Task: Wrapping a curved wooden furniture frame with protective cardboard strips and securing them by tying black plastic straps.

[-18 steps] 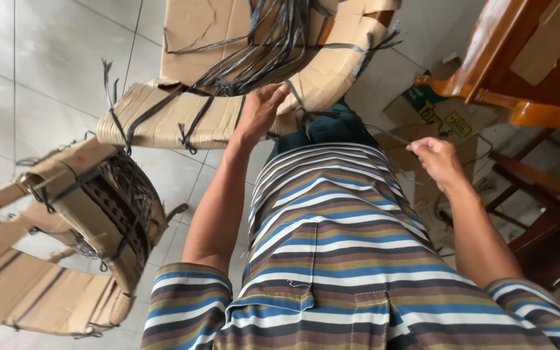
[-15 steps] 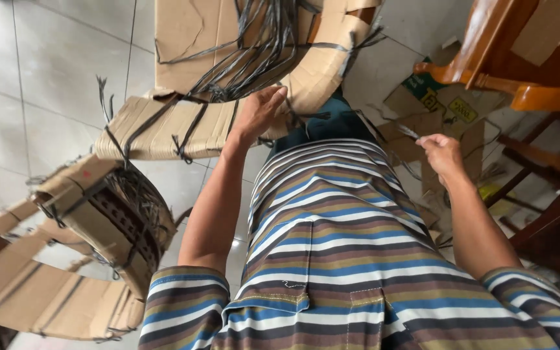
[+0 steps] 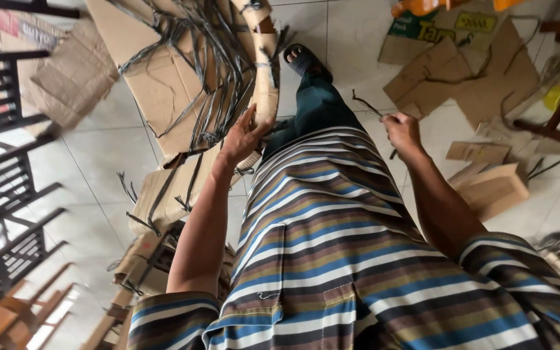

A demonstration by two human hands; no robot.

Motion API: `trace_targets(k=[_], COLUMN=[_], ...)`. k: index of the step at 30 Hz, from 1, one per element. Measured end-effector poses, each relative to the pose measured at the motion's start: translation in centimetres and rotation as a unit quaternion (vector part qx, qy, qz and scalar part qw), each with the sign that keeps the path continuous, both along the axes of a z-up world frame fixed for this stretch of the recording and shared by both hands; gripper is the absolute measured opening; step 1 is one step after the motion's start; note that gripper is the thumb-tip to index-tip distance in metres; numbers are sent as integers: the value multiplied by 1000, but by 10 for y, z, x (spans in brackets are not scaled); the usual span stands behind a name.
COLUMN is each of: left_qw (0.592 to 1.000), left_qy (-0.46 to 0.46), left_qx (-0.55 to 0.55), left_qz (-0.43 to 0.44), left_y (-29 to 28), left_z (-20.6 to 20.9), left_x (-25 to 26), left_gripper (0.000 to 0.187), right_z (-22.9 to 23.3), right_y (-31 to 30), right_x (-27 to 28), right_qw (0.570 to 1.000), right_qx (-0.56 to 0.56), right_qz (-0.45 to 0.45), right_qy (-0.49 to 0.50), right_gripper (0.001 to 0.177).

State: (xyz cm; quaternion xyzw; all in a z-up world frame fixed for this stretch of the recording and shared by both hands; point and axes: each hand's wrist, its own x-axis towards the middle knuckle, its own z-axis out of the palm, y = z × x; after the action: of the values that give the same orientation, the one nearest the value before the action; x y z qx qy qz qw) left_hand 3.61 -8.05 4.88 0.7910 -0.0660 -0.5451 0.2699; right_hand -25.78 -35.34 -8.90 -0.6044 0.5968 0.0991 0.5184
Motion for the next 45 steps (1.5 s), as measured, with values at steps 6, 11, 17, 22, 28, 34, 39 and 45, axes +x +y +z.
trace_targets(k=[6,11,17,22,28,34,39,45], left_qw=[997,995,992,995,993,993,990,992], left_qy=[-68,-98,-126,-97,-96,-64,-19,14], left_qx=[-9,-10,-15,-21,1,54,42,-13], left_qz=[-27,-3,-2,17,70,78,131,121], left_y=[14,30,41,42,56,36,28,63], left_z=[-33,-44,-34,-12,-31,-16,-5,-85], left_x=[-25,-43,-50,-55,-51,-40,-36,-24], left_gripper=[99,94,90,87,77,69,59,66], right_z=[22,-2,-20,-34,-30,-23,-62,-118], right_y=[38,58,72,78,75,58,42,30], right_x=[3,-15,-28,-28,-17,10,32,62], right_qw=[996,990,983,979,979,991,996,972], right_qx=[33,51,69,68,65,73,74,1], right_qz=[-73,-108,-136,-157,-151,-75,-5,236], right_qy=[-49,-72,-102,-113,-121,-88,-52,20], right_gripper=[21,19,21,20,21,25,23,33])
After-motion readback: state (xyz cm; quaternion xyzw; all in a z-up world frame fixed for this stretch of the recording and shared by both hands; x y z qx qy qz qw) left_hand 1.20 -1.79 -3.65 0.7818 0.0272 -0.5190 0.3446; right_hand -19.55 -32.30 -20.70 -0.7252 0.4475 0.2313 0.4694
